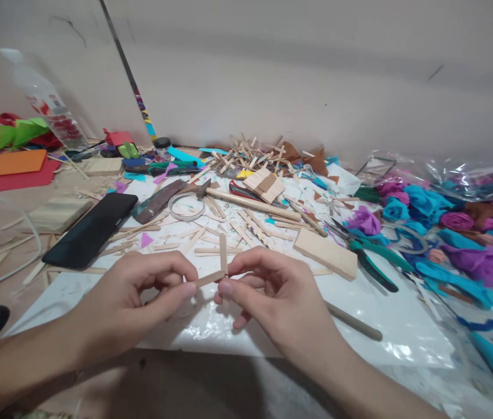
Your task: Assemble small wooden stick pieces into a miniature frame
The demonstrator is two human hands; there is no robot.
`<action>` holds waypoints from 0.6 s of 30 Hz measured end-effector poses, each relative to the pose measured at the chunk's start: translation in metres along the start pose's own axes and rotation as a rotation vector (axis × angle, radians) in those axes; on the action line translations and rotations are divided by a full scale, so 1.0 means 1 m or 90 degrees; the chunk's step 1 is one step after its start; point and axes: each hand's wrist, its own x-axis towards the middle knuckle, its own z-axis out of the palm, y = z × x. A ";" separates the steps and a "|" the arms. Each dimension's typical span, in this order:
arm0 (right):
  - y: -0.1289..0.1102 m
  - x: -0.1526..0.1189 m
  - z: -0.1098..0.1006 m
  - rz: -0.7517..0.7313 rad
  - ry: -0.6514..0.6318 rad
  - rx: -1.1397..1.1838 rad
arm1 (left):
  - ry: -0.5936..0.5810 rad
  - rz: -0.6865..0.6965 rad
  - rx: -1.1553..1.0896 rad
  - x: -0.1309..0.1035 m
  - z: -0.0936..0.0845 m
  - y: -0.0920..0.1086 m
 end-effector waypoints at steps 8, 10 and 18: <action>0.004 0.004 -0.006 -0.004 -0.045 0.027 | -0.001 0.021 -0.002 0.000 -0.002 0.002; 0.006 0.004 -0.008 0.004 -0.045 0.034 | -0.004 0.028 0.000 0.000 -0.003 0.002; -0.002 0.001 -0.006 0.032 -0.060 -0.043 | -0.023 0.035 0.025 0.000 -0.007 -0.002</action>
